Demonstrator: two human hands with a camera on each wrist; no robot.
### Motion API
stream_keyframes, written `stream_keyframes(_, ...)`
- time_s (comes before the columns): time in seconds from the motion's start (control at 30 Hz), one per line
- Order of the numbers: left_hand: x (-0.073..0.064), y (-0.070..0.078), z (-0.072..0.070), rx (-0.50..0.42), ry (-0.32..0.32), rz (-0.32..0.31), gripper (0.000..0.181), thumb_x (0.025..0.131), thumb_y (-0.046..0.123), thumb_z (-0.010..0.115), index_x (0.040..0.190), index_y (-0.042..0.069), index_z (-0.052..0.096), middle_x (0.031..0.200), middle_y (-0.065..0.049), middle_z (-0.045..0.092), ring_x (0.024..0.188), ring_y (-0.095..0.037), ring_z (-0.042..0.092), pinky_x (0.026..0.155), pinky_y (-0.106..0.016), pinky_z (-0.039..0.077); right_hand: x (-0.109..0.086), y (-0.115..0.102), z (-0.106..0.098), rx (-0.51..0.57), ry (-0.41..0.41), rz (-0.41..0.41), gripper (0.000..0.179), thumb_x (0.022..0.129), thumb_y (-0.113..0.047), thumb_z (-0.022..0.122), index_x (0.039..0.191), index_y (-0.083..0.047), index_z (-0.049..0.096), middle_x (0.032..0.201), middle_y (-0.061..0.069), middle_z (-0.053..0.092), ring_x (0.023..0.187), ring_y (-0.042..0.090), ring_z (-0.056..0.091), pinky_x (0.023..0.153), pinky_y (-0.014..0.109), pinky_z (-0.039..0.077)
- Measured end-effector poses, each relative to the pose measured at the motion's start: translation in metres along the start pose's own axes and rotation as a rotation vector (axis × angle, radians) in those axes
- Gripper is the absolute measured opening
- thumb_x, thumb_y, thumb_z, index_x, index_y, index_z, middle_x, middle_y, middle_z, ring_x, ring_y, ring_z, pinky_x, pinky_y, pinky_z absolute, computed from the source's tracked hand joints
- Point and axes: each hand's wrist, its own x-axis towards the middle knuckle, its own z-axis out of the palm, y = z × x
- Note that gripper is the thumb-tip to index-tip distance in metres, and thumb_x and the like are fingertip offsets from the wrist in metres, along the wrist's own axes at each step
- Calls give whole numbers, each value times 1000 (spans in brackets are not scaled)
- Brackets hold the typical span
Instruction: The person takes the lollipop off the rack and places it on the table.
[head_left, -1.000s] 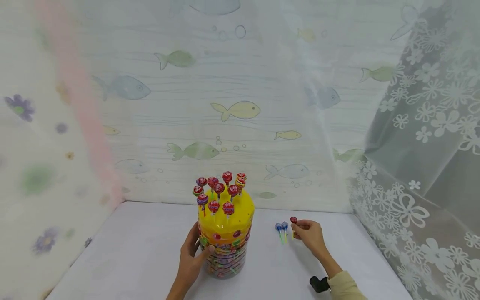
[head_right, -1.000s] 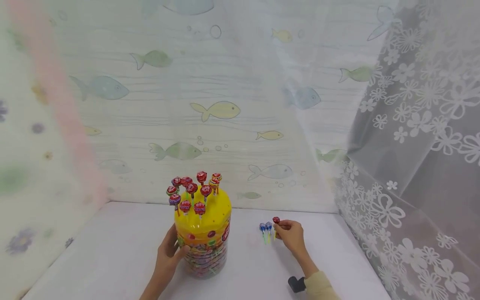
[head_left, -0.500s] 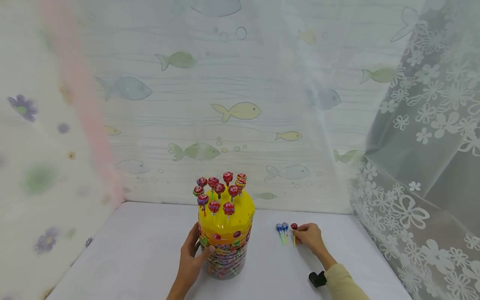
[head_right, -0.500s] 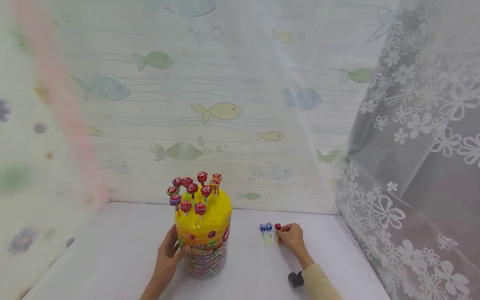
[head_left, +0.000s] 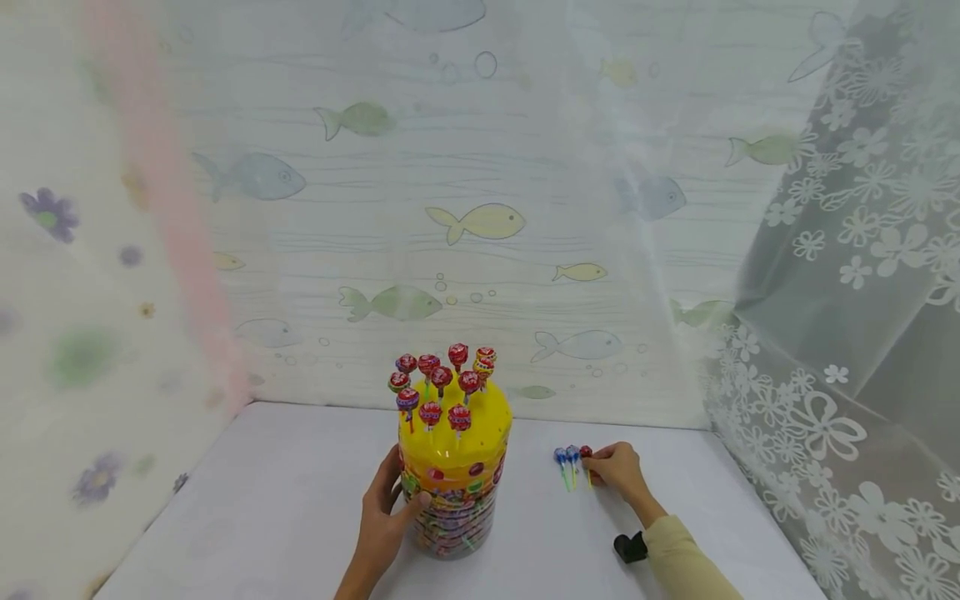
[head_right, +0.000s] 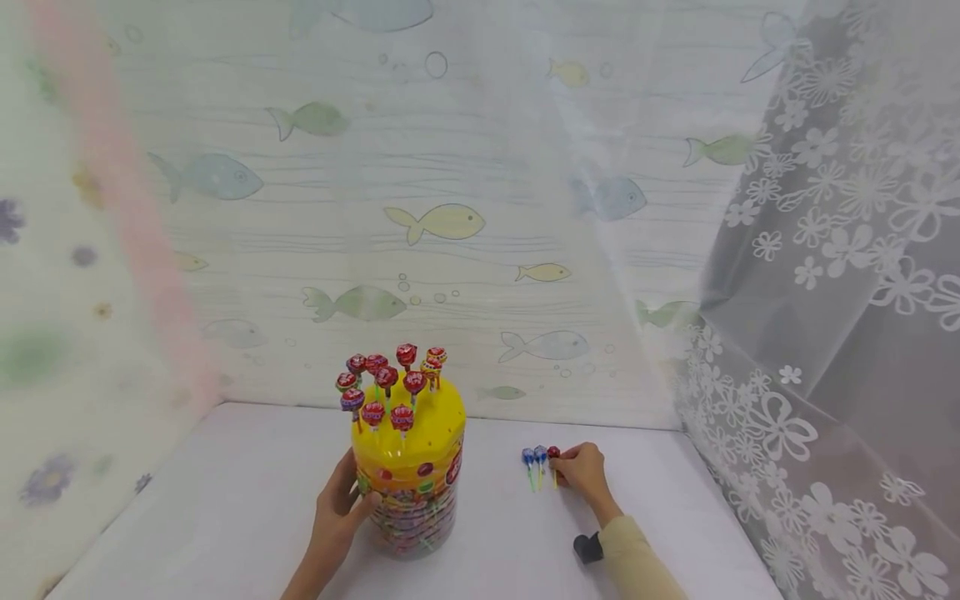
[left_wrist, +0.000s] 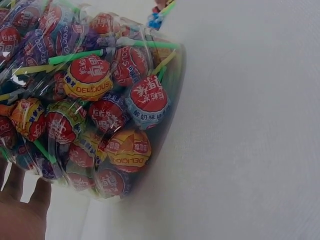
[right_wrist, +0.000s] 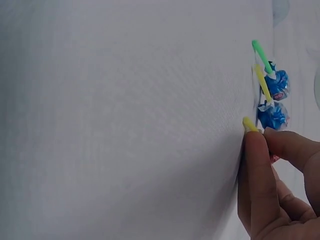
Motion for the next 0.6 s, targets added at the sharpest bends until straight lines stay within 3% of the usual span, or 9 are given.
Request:
stream_keyframes(0.27, -1, 1, 1, 0, -1, 3, 80, 96, 19, 70, 160, 4, 25, 165, -17, 30, 150, -43, 31, 119, -67, 25, -2, -1, -1, 41, -23, 6, 20, 90, -4, 72, 97, 13, 68, 78, 14, 70, 62, 12, 66, 54, 25, 61)
stream_keyframes(0.6, -1, 0, 0, -2, -2, 7, 78, 97, 17, 69, 160, 4, 24, 165, -18, 29, 150, -42, 30, 120, -66, 25, -25, -19, -11, 41, -83, 28, 35, 91, -9, 69, 113, 17, 60, 93, 20, 69, 72, 19, 66, 61, 30, 63)
